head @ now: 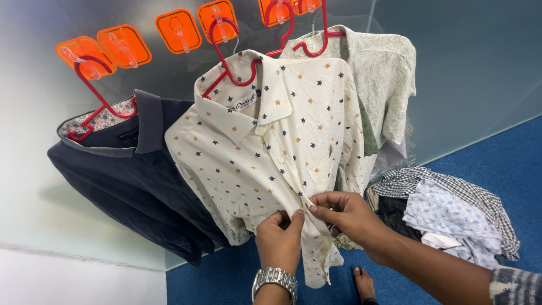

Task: The person hangs several shirts on plastic hangers and places them on wall-mounted hooks. They handle a white shirt with star patterns, a light blue floral shirt, and a checkered shirt, buttoning each one before hanging it.

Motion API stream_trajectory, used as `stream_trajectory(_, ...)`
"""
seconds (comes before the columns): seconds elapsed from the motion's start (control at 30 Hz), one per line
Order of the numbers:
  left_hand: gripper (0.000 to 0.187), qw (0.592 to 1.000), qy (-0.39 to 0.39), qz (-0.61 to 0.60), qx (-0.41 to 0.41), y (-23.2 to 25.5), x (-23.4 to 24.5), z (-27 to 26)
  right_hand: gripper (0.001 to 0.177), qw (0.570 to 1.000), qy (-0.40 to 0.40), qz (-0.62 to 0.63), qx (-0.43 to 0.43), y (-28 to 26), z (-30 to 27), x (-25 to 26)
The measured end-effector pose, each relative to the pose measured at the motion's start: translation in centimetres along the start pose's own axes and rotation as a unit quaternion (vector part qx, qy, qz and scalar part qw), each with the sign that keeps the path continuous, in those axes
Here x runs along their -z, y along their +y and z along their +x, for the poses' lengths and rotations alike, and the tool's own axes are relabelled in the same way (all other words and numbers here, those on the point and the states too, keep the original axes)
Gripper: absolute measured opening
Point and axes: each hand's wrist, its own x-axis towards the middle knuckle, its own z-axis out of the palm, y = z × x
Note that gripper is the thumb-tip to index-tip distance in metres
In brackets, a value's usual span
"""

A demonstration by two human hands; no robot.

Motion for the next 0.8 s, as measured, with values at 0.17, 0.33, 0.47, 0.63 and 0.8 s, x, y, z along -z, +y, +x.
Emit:
stream_trajectory(0.17,0.03,0.998,0.036,0.041,-0.032,0.3,-0.4,-0.9,0.029,0.998,0.032,-0.051,0.032,0.2,-0.1,0.1)
stream_trajectory(0.33,0.03,0.995,0.052,0.04,-0.068,1.4,-0.7,-1.4,0.03,0.99,0.047,-0.069,0.113,0.2,-0.5,0.0)
stream_trajectory(0.47,0.031,0.995,0.039,0.059,-0.069,1.9,-0.6,-1.1,0.029,0.994,0.035,-0.051,0.091,0.1,-0.5,0.3)
stream_trajectory(0.63,0.031,0.993,0.03,0.064,-0.09,1.7,-0.5,-0.9,0.03,0.999,0.023,0.011,0.04,-0.2,0.0,1.0)
stream_trajectory(0.8,0.029,0.998,-0.01,0.012,-0.064,1.5,-0.2,-0.4,0.027,0.998,0.023,-0.014,0.054,-0.5,0.2,1.1)
